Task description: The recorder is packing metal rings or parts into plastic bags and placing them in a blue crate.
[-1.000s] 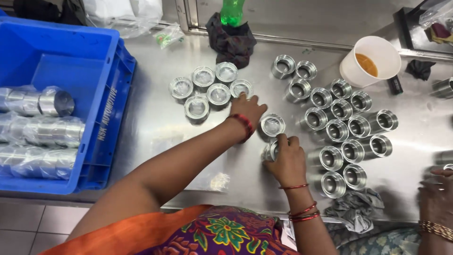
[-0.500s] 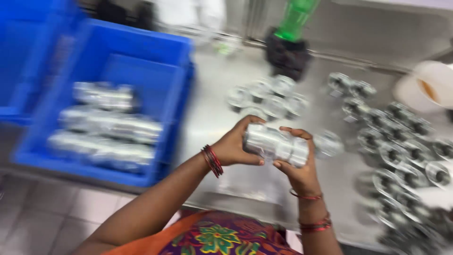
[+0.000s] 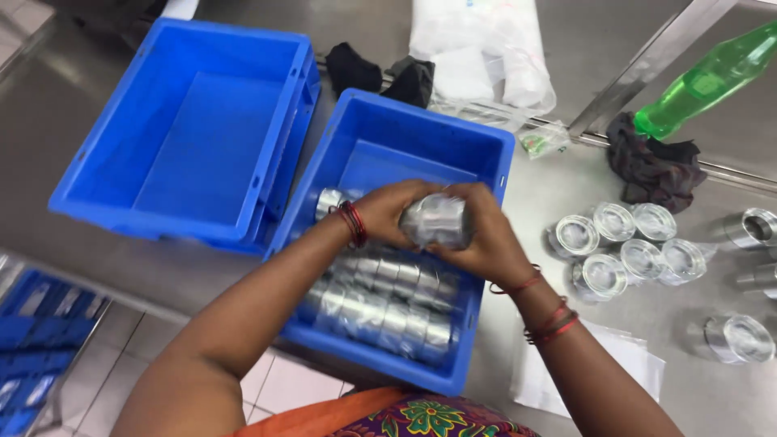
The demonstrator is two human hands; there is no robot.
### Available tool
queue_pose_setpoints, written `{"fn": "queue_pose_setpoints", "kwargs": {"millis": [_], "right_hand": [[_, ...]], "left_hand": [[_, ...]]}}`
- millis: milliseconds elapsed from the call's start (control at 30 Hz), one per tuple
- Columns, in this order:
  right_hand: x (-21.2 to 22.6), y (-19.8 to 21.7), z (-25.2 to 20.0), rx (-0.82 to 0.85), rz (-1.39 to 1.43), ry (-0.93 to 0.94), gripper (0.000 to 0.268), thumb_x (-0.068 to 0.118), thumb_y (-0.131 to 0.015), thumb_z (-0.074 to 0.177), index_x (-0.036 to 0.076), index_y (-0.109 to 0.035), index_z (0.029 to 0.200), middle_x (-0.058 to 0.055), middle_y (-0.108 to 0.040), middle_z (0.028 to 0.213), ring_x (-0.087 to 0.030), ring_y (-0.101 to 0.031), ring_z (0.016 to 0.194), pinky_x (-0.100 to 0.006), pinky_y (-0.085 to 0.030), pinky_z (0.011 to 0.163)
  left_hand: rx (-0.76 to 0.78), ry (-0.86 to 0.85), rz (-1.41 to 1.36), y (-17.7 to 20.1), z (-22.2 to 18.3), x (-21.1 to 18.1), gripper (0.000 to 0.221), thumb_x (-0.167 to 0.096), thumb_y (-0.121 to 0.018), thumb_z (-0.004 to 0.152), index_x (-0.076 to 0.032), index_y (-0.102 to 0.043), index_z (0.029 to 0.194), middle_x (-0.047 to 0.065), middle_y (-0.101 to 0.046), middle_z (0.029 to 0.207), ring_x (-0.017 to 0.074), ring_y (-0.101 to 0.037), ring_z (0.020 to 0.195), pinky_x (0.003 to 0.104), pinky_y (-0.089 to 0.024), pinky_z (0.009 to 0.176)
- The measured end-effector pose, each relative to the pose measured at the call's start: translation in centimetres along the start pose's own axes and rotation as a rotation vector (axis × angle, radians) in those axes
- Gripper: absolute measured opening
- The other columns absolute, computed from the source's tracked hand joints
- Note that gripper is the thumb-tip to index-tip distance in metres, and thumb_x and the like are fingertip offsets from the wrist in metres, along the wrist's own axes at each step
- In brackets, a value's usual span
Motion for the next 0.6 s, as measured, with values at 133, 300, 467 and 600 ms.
{"fn": "queue_pose_setpoints", "kwargs": {"millis": [133, 300, 467, 600], "right_hand": [[0.2, -1.9, 0.8, 0.161, -0.39, -0.031, 0.079, 0.048, -0.089, 0.066, 0.006, -0.057, 0.125, -0.013, -0.06, 0.123, -0.032, -0.055, 0.123, -0.055, -0.041, 0.105], [-2.3, -2.0, -0.4, 0.275, -0.682, -0.184, 0.076, 0.057, -0.078, 0.074, 0.012, -0.064, 0.133, -0.009, -0.059, 0.14, -0.035, -0.026, 0.147, -0.086, -0.002, 0.103], [-3.3, -1.0, -2.4, 0.482, -0.784, -0.359, 0.034, 0.024, -0.067, 0.09, 0.02, -0.074, 0.122, -0.002, -0.048, 0.155, -0.035, -0.007, 0.159, -0.083, -0.002, 0.111], [-8.5, 10.5, -7.6, -0.078, -0.476, -0.153, 0.05, 0.014, -0.074, 0.081, 0.008, -0.069, 0.13, -0.026, -0.04, 0.151, -0.042, -0.025, 0.144, -0.07, -0.018, 0.109]], "left_hand": [[0.244, 0.14, 0.271, -0.8, 0.5, 1.9, 0.099, -0.031, -0.093, 0.053, -0.01, -0.053, 0.141, 0.013, -0.065, 0.132, 0.0326, -0.062, 0.124, 0.043, -0.049, 0.105], [0.461, 0.315, 0.369, -2.4, 1.2, 3.1, 0.097, -0.039, -0.083, 0.054, -0.016, -0.053, 0.143, 0.011, -0.062, 0.138, 0.0314, -0.06, 0.127, 0.042, -0.049, 0.103], [0.578, 0.743, 0.743, -3.5, 1.6, 1.4, 0.107, -0.076, -0.076, 0.07, -0.024, -0.037, 0.155, 0.015, -0.041, 0.155, 0.0384, -0.037, 0.145, 0.061, -0.021, 0.121], [0.33, 0.64, 0.77, -3.7, 4.4, -1.1, 0.127, -0.054, -0.093, 0.055, -0.02, -0.031, 0.161, 0.02, -0.033, 0.159, 0.0443, -0.032, 0.142, 0.061, -0.022, 0.112]]}}
Point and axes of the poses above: each hand's wrist, its own z-axis towards the middle knuckle, its own y-axis out of the back of the hand, x = y × z, the point moved 7 cm from there along z, towards the middle knuckle
